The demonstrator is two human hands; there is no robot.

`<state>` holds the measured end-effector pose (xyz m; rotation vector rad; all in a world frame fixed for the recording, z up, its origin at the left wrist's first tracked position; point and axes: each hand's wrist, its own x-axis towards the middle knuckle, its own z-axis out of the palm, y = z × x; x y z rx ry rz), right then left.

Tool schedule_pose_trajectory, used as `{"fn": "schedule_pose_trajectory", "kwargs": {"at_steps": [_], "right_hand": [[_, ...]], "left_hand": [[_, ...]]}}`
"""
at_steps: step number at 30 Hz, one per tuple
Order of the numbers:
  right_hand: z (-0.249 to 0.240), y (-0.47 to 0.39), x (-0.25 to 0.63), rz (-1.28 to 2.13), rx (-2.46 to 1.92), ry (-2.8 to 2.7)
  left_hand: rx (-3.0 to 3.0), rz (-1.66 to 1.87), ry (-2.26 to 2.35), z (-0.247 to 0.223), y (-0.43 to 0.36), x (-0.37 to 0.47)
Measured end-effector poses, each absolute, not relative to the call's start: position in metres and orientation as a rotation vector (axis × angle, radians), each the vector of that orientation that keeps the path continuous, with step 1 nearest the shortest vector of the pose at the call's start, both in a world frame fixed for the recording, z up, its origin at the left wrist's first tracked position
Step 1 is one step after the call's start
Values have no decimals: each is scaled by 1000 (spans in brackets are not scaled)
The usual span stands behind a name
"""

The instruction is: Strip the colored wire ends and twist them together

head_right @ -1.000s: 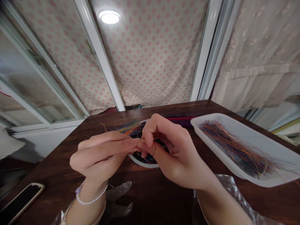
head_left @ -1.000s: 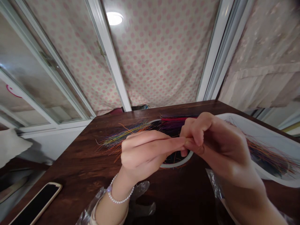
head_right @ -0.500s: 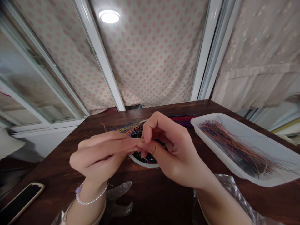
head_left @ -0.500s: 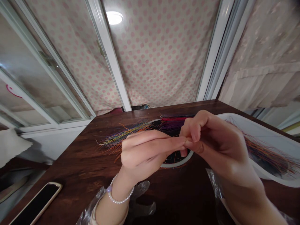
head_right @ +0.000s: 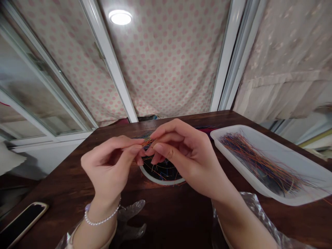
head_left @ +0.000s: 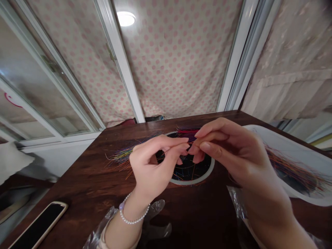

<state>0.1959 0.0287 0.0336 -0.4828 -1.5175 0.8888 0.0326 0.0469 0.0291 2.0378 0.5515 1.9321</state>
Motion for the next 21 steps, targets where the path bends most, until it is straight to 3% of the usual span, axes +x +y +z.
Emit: {"fn": "schedule_pose_trajectory", "kwargs": {"at_steps": [5,11,21], "right_hand": [[38,29,197,909,-490,-1529],[38,31,199,885,-515,-1539],[29,35,194,457,-578,-1534]], "left_hand": [[1768,1755,560,27,46,34],[1784,1775,591,28,44,36],[1596,1663,599,26,42,36]]}}
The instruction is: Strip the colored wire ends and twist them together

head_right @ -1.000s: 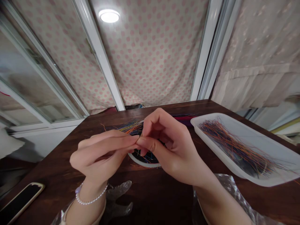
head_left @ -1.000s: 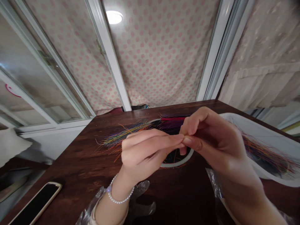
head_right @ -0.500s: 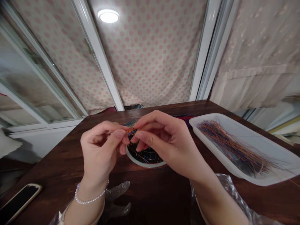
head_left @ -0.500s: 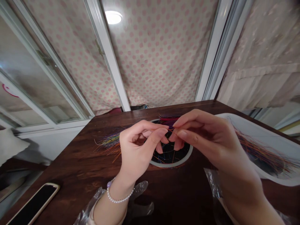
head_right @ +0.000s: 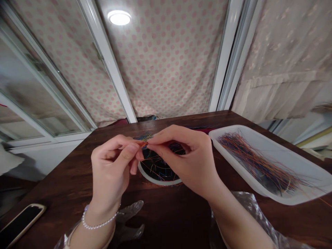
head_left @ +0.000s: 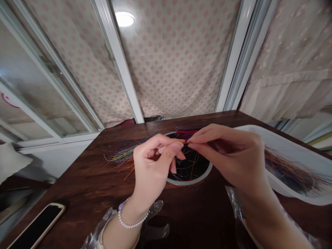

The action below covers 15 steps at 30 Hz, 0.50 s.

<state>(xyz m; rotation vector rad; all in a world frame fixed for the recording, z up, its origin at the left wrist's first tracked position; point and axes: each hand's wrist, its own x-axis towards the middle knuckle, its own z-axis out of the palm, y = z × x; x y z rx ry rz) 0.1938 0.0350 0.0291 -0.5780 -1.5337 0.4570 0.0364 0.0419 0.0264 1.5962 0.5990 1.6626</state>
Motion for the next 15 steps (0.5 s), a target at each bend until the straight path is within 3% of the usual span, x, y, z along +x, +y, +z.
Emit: {"fn": "schedule_pose_trajectory", "kwargs": {"at_steps": [5,8,10,15], "right_hand": [[25,39,190,-132,-488,-1557],[23,40,189,-265,-466,-1554],[24,40,190,-107,-472,-1554],[30,42,197,739,-448,-1567]], "left_hand": [[1305,1376,545,28,40,35],[1242,1291,479,29,42,35],[1287,1372,473,29,44,33],[1574,1668,534,27,45,24]]}}
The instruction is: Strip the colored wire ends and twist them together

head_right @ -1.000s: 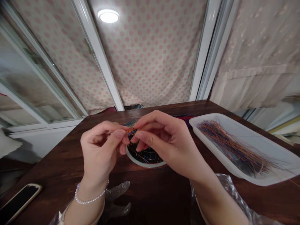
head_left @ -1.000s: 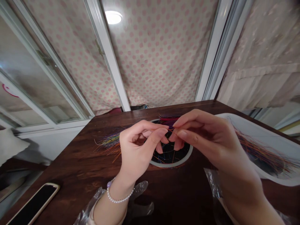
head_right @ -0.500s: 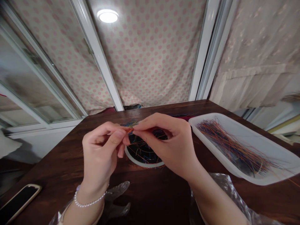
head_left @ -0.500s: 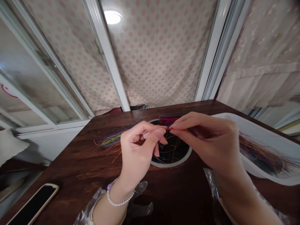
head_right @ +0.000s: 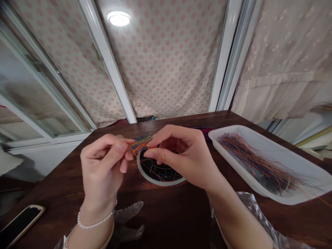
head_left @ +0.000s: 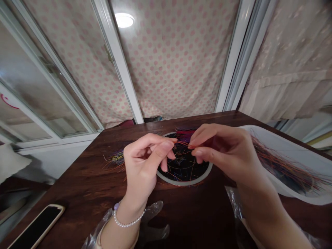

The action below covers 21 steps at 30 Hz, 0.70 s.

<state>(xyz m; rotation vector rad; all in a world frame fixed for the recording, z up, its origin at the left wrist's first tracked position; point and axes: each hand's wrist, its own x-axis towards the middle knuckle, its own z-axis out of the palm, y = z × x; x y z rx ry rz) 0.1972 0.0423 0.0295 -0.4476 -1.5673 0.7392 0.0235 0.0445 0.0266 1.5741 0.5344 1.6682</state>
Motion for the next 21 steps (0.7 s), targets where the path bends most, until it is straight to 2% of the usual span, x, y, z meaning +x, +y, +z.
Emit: {"fn": "schedule_pose_trajectory", "kwargs": {"at_steps": [5,12,15,21], "right_hand": [[26,48,204,1162,-371,-1503],[27,51,202,1342,-334,-1481],[29,49,198,1217,-392,-1508],[28,44,195,659,-592,-1566]], "left_hand": [[1742,1745,542,27,43,21],[1816,1758,557,26,42,23],[1821,1746,574,26,41,25],[1794,1731,601,26,39,30]]}}
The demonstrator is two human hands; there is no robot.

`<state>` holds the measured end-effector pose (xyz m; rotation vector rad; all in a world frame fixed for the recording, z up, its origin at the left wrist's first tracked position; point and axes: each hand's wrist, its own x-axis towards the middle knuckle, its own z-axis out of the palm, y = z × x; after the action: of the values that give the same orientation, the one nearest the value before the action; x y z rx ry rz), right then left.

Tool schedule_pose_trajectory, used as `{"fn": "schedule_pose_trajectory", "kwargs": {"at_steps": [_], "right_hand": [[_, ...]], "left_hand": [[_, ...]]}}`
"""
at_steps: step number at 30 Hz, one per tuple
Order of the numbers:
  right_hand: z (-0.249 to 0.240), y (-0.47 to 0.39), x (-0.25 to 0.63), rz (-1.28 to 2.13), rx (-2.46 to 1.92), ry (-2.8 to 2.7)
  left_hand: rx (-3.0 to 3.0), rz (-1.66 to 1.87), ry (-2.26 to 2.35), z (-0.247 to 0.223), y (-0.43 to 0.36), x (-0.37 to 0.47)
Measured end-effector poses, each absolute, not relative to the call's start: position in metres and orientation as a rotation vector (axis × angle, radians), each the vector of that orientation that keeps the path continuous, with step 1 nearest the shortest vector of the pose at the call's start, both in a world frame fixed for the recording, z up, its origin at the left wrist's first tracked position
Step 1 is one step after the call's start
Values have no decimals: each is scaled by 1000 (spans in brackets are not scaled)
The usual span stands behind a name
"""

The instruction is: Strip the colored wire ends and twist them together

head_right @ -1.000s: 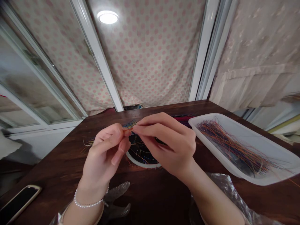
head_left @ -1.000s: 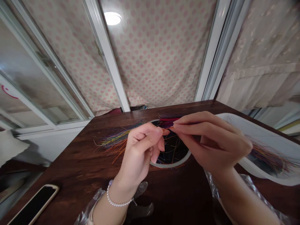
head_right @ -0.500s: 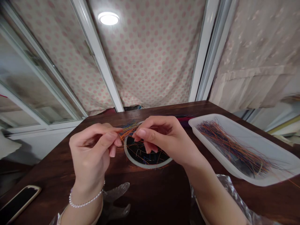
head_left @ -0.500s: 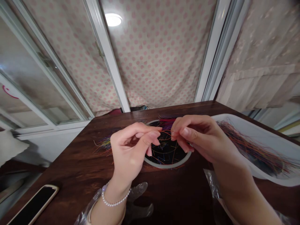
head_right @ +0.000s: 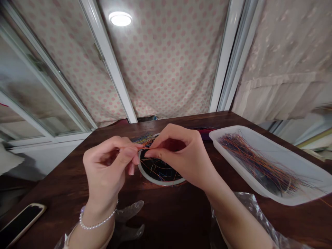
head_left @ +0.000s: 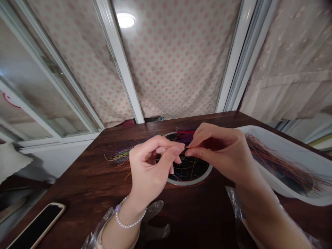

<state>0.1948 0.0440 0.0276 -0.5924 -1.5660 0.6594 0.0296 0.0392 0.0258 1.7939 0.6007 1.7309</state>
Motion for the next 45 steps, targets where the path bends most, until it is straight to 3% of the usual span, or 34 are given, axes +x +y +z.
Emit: {"fn": "schedule_pose_trajectory", "kwargs": {"at_steps": [7,14,20,35,45], "right_hand": [[27,42,191,240,-645,-1613],[27,39,187,192,-624,-1625],[31,36,186,396,-660,-1513],[29,48,199,1411,-381,-1248],[27,46,195,1361,-391,-1231]], "left_hand": [[1765,1699,601,27,38,32],[1810,1728,561,28,37,32],[1872,1767,519,27,39,32],[1901,1820,483,25,40,28],[1770,1812,564,23,39,32]]}}
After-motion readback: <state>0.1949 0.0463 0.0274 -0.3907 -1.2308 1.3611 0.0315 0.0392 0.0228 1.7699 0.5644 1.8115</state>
